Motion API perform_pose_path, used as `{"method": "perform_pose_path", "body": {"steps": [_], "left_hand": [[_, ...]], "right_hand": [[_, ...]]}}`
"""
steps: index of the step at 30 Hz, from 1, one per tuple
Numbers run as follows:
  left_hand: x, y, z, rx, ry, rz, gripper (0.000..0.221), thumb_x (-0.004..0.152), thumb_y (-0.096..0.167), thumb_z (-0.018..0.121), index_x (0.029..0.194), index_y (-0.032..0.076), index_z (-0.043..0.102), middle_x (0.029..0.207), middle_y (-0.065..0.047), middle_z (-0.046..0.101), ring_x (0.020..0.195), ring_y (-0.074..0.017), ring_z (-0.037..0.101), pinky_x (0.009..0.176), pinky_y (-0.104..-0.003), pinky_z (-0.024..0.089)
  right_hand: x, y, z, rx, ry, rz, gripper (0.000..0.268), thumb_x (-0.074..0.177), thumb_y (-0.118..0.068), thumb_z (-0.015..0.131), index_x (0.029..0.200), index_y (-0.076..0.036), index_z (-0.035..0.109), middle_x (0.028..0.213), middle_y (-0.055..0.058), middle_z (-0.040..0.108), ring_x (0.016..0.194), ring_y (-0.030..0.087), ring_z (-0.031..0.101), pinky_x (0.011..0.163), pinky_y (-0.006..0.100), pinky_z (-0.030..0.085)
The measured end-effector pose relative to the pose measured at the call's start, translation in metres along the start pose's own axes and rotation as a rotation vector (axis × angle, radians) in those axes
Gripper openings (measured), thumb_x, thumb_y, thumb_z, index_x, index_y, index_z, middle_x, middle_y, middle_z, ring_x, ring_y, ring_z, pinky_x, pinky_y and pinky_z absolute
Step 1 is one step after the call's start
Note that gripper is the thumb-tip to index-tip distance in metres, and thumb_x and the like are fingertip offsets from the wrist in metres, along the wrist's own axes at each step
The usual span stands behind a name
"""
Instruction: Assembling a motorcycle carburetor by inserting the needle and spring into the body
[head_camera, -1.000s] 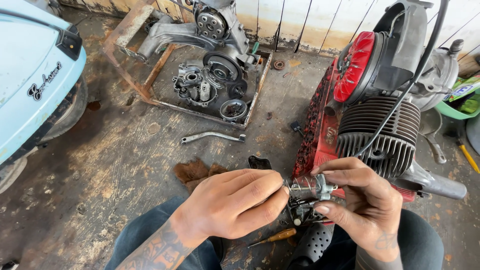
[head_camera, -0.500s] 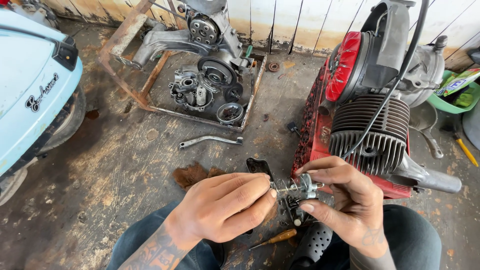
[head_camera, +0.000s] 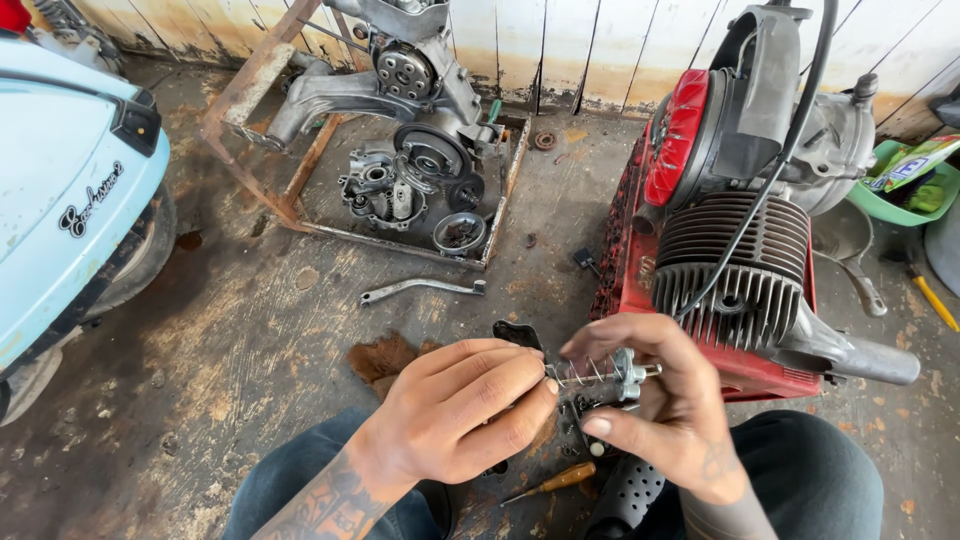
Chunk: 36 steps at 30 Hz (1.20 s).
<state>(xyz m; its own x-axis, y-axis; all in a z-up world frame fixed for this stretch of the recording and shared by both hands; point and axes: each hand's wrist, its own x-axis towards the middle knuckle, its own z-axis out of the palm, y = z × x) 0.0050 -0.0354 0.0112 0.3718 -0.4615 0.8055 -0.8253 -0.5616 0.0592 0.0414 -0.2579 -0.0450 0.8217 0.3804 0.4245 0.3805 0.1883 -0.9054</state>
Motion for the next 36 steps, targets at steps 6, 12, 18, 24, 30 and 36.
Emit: {"method": "perform_pose_path", "body": {"steps": [6, 12, 18, 24, 30, 36], "left_hand": [[0.005, 0.001, 0.001, 0.014, 0.007, 0.023, 0.01, 0.087, 0.001, 0.078, 0.092, 0.005, 0.07, 0.102, -0.006, 0.068, 0.09, -0.0203, 0.071, 0.091, -0.041, 0.063], [0.002, 0.001, 0.003, 0.02, 0.003, 0.006, 0.012, 0.087, 0.0, 0.077, 0.093, 0.007, 0.07, 0.104, -0.004, 0.068, 0.092, -0.0185, 0.068, 0.093, -0.041, 0.062], [-0.008, -0.001, 0.011, -0.014, 0.069, 0.001, 0.023, 0.091, 0.005, 0.077, 0.102, 0.01, 0.057, 0.102, -0.006, 0.071, 0.09, -0.0202, 0.07, 0.094, -0.044, 0.064], [-0.012, -0.001, 0.013, -0.025, 0.072, -0.017, 0.026, 0.092, 0.004, 0.075, 0.107, 0.01, 0.055, 0.102, -0.005, 0.072, 0.091, -0.0197, 0.068, 0.097, -0.046, 0.063], [-0.014, 0.0, 0.015, -0.021, 0.057, -0.057, 0.023, 0.095, 0.008, 0.075, 0.109, 0.011, 0.057, 0.103, -0.004, 0.073, 0.093, -0.0181, 0.069, 0.099, -0.045, 0.06], [-0.015, -0.002, 0.022, -0.003, 0.081, -0.06, 0.038, 0.091, 0.003, 0.082, 0.115, 0.011, 0.053, 0.104, -0.003, 0.071, 0.092, -0.0182, 0.067, 0.1, -0.045, 0.059]], "right_hand": [[-0.003, 0.019, 0.027, 0.439, -0.004, 0.077, 0.038, 0.079, -0.006, 0.079, 0.113, 0.004, 0.064, 0.114, 0.022, 0.063, 0.098, 0.026, 0.06, 0.089, 0.037, 0.048], [-0.009, 0.028, 0.035, 0.56, 0.071, 0.061, 0.036, 0.08, 0.003, 0.074, 0.115, 0.006, 0.065, 0.122, 0.023, 0.059, 0.107, 0.028, 0.057, 0.099, 0.041, 0.045], [-0.009, 0.032, 0.039, 0.631, 0.051, 0.04, 0.036, 0.081, -0.003, 0.079, 0.114, 0.003, 0.065, 0.118, 0.023, 0.059, 0.109, 0.03, 0.055, 0.102, 0.044, 0.04], [-0.017, 0.043, 0.051, 0.783, 0.109, 0.062, 0.037, 0.085, -0.007, 0.078, 0.116, 0.004, 0.062, 0.123, 0.026, 0.056, 0.112, 0.032, 0.053, 0.103, 0.046, 0.038], [-0.016, 0.051, 0.05, 0.809, 0.088, 0.049, 0.035, 0.089, -0.01, 0.081, 0.116, 0.003, 0.062, 0.121, 0.024, 0.059, 0.112, 0.033, 0.057, 0.099, 0.044, 0.045], [-0.02, 0.064, 0.049, 0.796, 0.171, -0.001, 0.039, 0.086, -0.01, 0.086, 0.113, 0.004, 0.06, 0.12, 0.025, 0.061, 0.109, 0.03, 0.058, 0.099, 0.041, 0.046]]}}
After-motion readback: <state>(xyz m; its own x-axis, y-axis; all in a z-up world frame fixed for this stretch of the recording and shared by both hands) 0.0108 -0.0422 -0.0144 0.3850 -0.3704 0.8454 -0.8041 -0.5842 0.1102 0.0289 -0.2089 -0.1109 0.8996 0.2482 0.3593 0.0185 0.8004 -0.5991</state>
